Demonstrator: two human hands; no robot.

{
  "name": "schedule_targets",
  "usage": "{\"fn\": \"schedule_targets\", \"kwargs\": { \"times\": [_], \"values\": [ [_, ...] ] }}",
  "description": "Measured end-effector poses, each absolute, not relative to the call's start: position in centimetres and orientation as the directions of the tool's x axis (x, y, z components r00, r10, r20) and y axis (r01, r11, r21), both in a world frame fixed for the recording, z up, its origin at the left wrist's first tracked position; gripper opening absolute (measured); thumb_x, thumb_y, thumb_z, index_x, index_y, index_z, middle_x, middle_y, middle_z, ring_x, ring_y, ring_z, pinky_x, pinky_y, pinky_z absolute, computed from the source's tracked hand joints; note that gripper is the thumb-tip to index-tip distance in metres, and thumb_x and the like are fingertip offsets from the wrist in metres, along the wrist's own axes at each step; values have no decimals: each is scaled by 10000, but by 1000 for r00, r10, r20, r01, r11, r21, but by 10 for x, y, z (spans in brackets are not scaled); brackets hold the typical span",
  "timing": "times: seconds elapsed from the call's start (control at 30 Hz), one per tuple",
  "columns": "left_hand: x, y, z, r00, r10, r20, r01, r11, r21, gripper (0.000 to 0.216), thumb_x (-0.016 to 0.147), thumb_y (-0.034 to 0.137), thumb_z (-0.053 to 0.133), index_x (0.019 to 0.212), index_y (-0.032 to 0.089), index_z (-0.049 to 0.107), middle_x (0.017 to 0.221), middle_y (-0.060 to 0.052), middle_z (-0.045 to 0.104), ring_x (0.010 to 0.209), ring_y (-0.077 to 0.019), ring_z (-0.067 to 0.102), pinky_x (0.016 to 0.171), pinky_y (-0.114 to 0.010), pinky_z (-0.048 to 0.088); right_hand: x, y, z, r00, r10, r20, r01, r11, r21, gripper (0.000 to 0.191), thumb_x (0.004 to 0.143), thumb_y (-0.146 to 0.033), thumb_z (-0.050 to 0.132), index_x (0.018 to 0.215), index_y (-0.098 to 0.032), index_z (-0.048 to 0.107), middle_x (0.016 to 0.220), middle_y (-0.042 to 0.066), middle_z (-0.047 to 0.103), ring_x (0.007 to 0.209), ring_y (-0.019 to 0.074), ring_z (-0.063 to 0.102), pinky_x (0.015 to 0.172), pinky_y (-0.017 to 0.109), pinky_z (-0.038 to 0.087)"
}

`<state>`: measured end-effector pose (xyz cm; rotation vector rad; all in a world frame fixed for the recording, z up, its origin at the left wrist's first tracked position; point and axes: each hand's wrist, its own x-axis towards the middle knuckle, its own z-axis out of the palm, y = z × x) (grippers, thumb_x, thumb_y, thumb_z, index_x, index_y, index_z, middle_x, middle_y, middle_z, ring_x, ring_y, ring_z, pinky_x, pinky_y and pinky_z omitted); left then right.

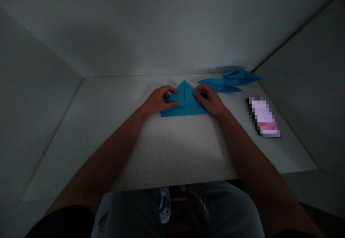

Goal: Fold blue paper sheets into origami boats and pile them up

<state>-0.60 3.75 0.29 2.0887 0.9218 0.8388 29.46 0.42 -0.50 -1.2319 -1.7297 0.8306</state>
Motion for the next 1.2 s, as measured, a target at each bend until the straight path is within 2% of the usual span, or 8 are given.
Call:
{"fn": "schedule_targets", "kwargs": {
  "times": [0.17,0.27,0.43,0.57,0.7,0.93,1.1,1.2],
  "values": [
    [-10,41,-4,564,775,284,359,-541,761,865,741,563,1022,1471,267,665,1476,-128,709,1215,-294,732,1059,-456,634,297,3,-5,-168,949,266,353,310,-883,559,963,-719,808,1316,-322,636,849,-23,626,671,184,506,645,356,424],
    [-11,44,-9,598,733,324,335,-596,730,1012,709,602,1054,1563,284,614,1591,-164,628,1468,-386,636,1250,-577,552,299,4,-5,-157,939,307,421,345,-839,492,984,-721,770,1244,-306,730,978,25,703,735,195,555,697,376,477],
    [-13,49,-13,638,690,343,361,-661,658,1048,644,688,1083,1530,305,677,1746,-205,444,1653,-472,455,1327,-681,477,303,5,-5,-154,947,283,551,319,-771,495,1020,-708,696,1256,-291,823,1174,97,801,1005,302,695,945,491,583],
    [-14,50,-13,644,690,330,373,-660,652,945,689,667,1069,1494,307,727,1753,-194,426,1612,-456,500,1281,-648,535,307,5,-7,-126,948,291,510,313,-801,614,974,-679,757,1475,-325,748,1452,111,766,1310,376,693,1164,587,554],
    [-13,50,-10,646,683,342,371,-672,640,730,817,492,1003,1467,292,738,1634,-172,595,1499,-375,622,1290,-598,523,309,6,-8,-129,934,332,519,349,-780,549,955,-648,792,1402,-329,783,1515,136,710,1434,391,646,1225,609,531],
    [-12,48,-3,570,737,364,402,-636,659,501,884,461,914,1319,253,777,1323,-117,796,1235,-292,761,1147,-465,591,307,6,-6,-266,905,332,575,426,-699,589,933,-748,817,1300,-288,832,1391,148,758,1343,385,705,1259,626,508],
    [-13,48,-1,558,746,364,406,-628,664,504,860,440,908,1304,248,767,1348,-121,806,1248,-302,763,1157,-470,577,307,6,-7,-352,890,290,644,455,-615,760,794,-825,916,1343,-308,824,1401,141,772,1372,432,681,1261,672,470],
    [-14,49,-2,556,739,381,393,-638,662,534,841,398,902,1330,244,754,1383,-128,798,1282,-304,755,1179,-468,565,306,6,-7,-386,878,284,680,479,-555,708,792,-750,959,1339,-320,835,1423,136,784,1406,453,671,1283,704,409]
  ]
}}
